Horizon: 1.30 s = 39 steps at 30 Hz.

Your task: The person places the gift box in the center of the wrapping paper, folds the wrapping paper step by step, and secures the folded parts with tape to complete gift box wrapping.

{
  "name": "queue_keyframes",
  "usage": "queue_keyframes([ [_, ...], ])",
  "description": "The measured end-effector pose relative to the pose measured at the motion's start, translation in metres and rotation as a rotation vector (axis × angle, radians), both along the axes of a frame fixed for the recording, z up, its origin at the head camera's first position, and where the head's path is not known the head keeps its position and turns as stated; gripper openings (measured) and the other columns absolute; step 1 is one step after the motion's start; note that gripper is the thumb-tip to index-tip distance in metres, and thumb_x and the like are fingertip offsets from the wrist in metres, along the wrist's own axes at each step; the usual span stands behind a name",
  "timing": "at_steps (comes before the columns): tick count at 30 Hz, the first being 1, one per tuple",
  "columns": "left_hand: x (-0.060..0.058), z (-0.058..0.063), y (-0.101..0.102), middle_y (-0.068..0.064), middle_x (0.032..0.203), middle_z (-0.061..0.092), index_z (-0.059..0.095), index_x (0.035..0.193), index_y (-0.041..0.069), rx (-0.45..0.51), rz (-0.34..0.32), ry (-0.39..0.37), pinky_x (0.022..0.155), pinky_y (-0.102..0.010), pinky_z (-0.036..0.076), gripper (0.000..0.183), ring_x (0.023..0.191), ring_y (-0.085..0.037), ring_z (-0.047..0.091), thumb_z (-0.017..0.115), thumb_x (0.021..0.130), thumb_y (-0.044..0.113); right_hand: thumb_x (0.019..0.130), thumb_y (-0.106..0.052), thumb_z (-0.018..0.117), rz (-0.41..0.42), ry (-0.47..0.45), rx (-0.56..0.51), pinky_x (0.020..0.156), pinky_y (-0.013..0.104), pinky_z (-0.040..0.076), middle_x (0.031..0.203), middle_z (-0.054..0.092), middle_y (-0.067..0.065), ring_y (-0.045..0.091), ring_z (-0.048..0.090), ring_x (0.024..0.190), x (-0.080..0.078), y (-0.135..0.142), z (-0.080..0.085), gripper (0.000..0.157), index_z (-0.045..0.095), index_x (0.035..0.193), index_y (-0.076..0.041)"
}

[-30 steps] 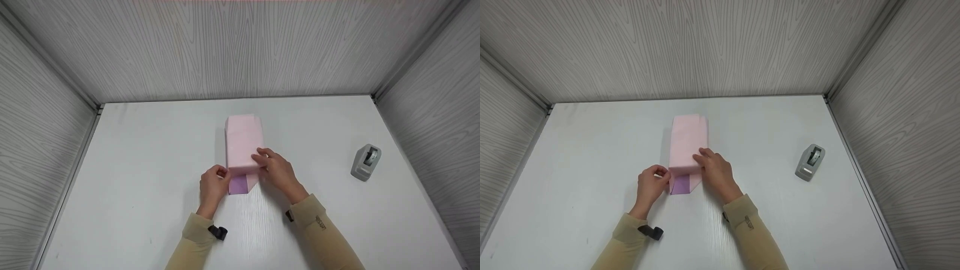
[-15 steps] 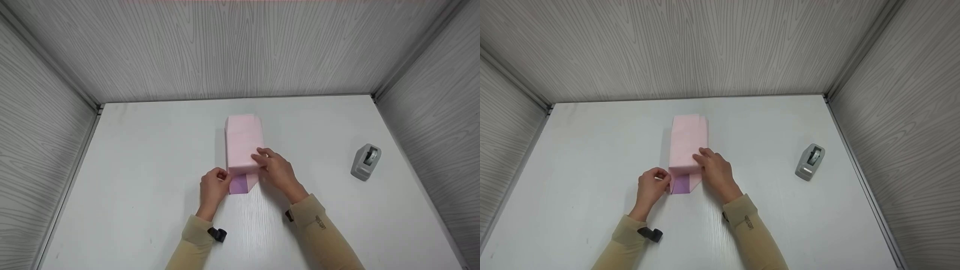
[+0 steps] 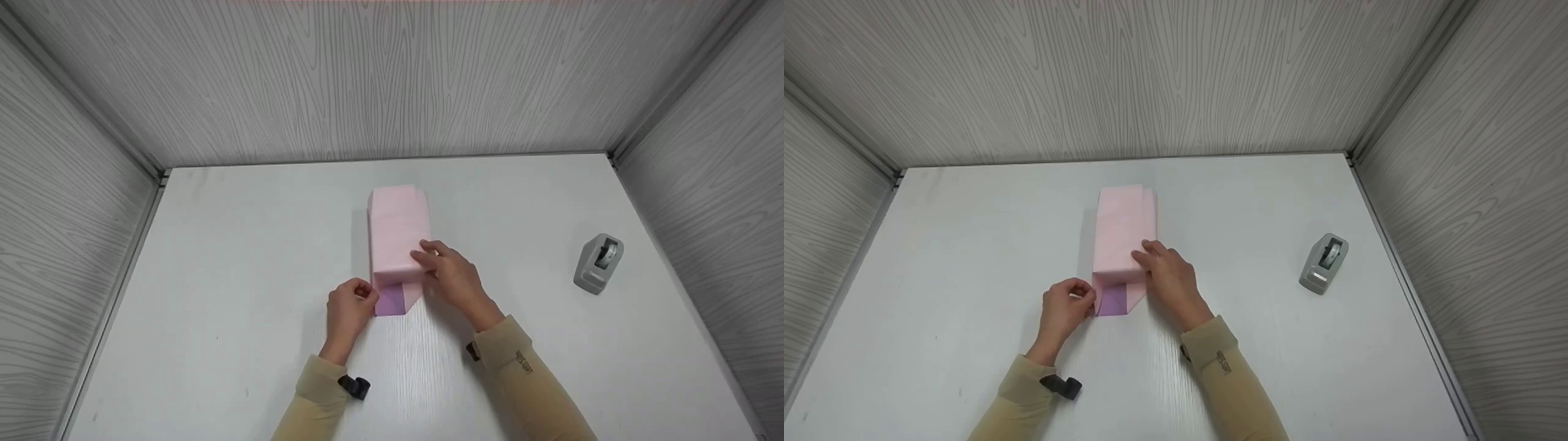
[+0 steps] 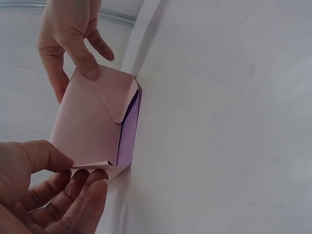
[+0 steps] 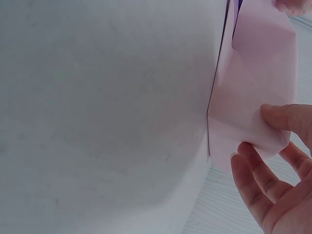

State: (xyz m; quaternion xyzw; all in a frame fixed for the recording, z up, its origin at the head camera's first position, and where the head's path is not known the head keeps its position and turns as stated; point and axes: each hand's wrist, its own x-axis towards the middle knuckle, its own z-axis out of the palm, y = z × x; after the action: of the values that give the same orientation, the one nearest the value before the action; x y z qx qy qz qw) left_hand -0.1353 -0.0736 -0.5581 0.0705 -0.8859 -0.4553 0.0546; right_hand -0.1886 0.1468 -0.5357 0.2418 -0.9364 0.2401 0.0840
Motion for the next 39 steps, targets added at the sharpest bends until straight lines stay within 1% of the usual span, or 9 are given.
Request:
queue_keyframes([
  [3,0.000,0.000,0.000,0.001,0.071,0.064,0.067,0.078,0.010,0.006,0.000,-0.004,0.057,-0.031,0.047,0.005,0.062,-0.014,0.057,0.068,0.083,0.011,0.082,-0.004,0.078,0.002,-0.001,-0.003,0.084,0.040,0.053,0.137,0.056,0.003,0.026,0.059,0.117,-0.001,0.000,0.000,0.048,0.069,0.126,-0.020],
  [5,0.000,0.000,-0.001,0.002,0.071,0.064,0.067,0.078,0.010,0.008,-0.004,-0.003,0.057,-0.030,0.047,0.005,0.061,-0.013,0.058,0.067,0.083,0.011,0.082,-0.002,0.078,0.007,0.000,-0.012,0.081,0.039,0.054,0.136,0.056,0.003,0.026,0.060,0.115,0.000,0.000,0.000,0.048,0.069,0.126,-0.018],
  [10,0.004,-0.002,-0.001,0.002,0.072,0.066,0.069,0.082,0.009,0.031,-0.032,0.005,0.058,-0.031,0.050,0.001,0.060,-0.011,0.059,0.068,0.081,0.009,0.081,0.001,0.077,0.009,0.009,-0.023,0.077,0.038,0.054,0.135,0.057,0.003,0.025,0.062,0.112,0.000,0.000,0.001,0.048,0.070,0.125,-0.017],
  [16,0.005,-0.006,-0.002,0.000,0.074,0.065,0.068,0.085,0.006,0.059,-0.059,0.009,0.063,-0.032,0.051,0.011,0.066,-0.013,0.060,0.070,0.075,0.001,0.082,-0.002,0.078,0.007,0.008,-0.011,0.080,0.038,0.054,0.136,0.057,0.003,0.026,0.061,0.114,-0.001,0.000,0.000,0.047,0.069,0.126,-0.018],
  [24,0.008,-0.004,-0.003,0.001,0.074,0.065,0.068,0.088,0.006,0.040,-0.069,-0.012,0.064,-0.033,0.050,0.014,0.067,-0.013,0.059,0.071,0.075,-0.001,0.082,-0.004,0.077,-0.001,-0.009,0.004,0.081,0.039,0.054,0.138,0.055,0.003,0.026,0.060,0.114,0.000,0.000,0.001,0.048,0.069,0.127,-0.020],
  [29,0.010,-0.003,-0.003,-0.001,0.074,0.063,0.067,0.089,0.004,0.034,-0.106,-0.031,0.061,-0.032,0.050,0.018,0.066,-0.013,0.059,0.071,0.074,-0.005,0.082,-0.004,0.079,0.000,-0.006,0.000,0.080,0.039,0.054,0.137,0.055,0.003,0.026,0.061,0.113,0.000,-0.001,0.001,0.048,0.069,0.126,-0.019],
  [32,0.009,-0.003,-0.003,-0.002,0.075,0.063,0.067,0.090,0.002,0.030,-0.130,-0.037,0.062,-0.032,0.051,0.018,0.067,-0.014,0.060,0.071,0.074,-0.006,0.082,-0.004,0.079,-0.002,-0.010,-0.004,0.080,0.039,0.054,0.138,0.055,0.003,0.026,0.061,0.112,0.000,-0.001,0.001,0.049,0.069,0.126,-0.019],
  [36,0.009,-0.003,-0.004,-0.004,0.079,0.065,0.069,0.091,0.002,-0.014,-0.169,-0.007,0.067,-0.033,0.053,0.014,0.072,-0.015,0.061,0.071,0.077,-0.002,0.081,0.000,0.077,0.000,-0.001,-0.016,0.079,0.040,0.054,0.137,0.056,0.003,0.028,0.061,0.113,0.001,-0.001,0.000,0.049,0.069,0.126,-0.019],
  [39,0.008,-0.003,-0.005,-0.005,0.085,0.067,0.072,0.093,0.003,-0.067,-0.217,0.051,0.073,-0.035,0.053,0.011,0.079,-0.018,0.063,0.071,0.083,0.004,0.080,0.003,0.076,0.005,0.019,-0.024,0.078,0.041,0.054,0.135,0.058,0.004,0.028,0.061,0.113,0.000,-0.001,-0.001,0.050,0.070,0.125,-0.018],
])
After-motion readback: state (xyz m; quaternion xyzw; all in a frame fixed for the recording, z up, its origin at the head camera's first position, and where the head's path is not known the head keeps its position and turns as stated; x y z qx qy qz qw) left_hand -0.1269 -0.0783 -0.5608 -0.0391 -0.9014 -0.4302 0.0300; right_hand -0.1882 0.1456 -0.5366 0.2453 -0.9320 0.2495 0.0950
